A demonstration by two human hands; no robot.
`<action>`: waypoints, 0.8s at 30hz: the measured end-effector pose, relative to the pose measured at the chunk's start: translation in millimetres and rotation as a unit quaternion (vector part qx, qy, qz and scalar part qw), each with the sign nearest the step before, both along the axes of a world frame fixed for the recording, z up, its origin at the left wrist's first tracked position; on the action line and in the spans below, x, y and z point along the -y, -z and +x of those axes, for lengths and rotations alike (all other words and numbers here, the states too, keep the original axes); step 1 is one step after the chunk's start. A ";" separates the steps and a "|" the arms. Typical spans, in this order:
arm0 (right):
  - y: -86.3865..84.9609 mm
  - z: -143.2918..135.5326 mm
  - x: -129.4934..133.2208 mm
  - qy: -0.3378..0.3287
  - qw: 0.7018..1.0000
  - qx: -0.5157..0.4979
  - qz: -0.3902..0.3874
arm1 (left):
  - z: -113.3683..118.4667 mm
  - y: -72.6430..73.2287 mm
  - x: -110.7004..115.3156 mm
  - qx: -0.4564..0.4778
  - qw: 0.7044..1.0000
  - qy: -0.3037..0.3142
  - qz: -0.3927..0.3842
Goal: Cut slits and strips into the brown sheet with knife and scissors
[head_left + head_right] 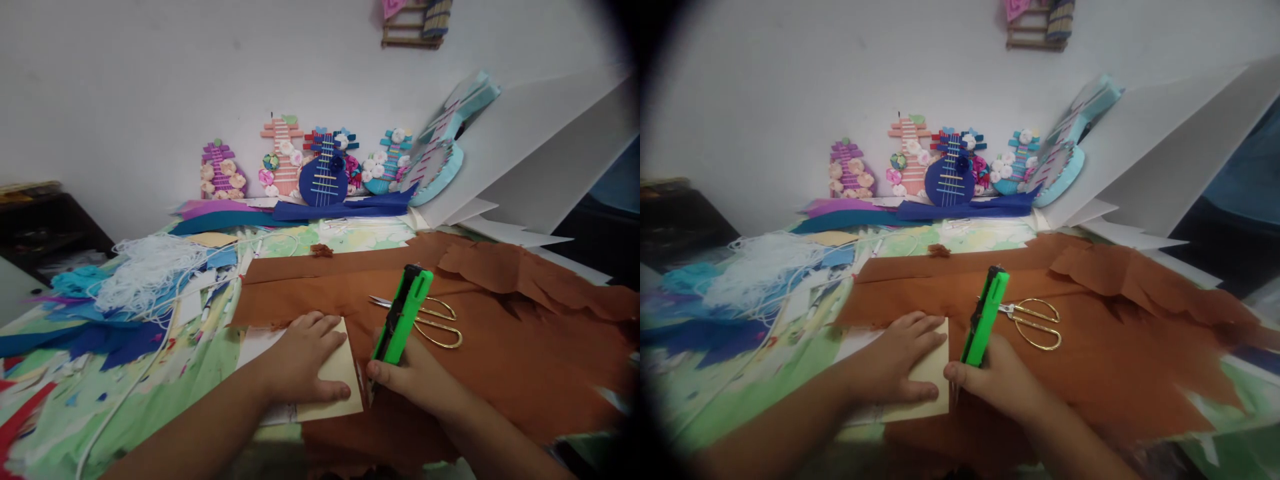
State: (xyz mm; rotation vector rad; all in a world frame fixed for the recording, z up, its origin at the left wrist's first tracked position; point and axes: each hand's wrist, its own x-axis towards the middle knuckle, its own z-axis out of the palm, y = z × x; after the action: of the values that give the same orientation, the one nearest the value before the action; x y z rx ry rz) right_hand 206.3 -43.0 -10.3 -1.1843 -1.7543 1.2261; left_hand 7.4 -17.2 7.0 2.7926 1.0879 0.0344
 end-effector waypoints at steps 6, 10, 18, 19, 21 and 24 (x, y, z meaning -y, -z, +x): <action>-3.8 -5.6 1.5 -0.041 0.998 0.050 0.003 | -0.5 1.4 -1.4 0.015 1.000 0.007 0.014; -4.9 -6.9 3.4 -0.036 0.998 0.057 -0.013 | -1.0 2.4 -1.7 0.016 1.000 0.007 0.015; 1.4 0.2 -0.8 -0.018 1.000 -0.014 0.009 | -0.1 -0.4 -0.7 0.004 1.000 0.002 0.003; 1.9 1.0 -1.0 -0.015 1.000 -0.022 0.004 | 0.0 -0.9 -0.5 0.002 1.000 0.002 0.002; 1.2 1.7 -0.9 -0.024 0.999 -0.027 -0.004 | 0.0 -1.3 0.1 0.000 1.000 0.005 0.002; -2.6 -0.2 0.2 -0.051 0.999 -0.016 -0.005 | -0.7 -0.5 0.2 0.002 1.000 0.010 0.009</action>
State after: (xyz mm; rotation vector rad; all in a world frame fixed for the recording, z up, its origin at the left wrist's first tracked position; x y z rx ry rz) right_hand 206.2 -43.1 -7.7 -1.0862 -1.8054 1.3084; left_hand 6.7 -17.4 7.5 2.8165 1.0646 0.0488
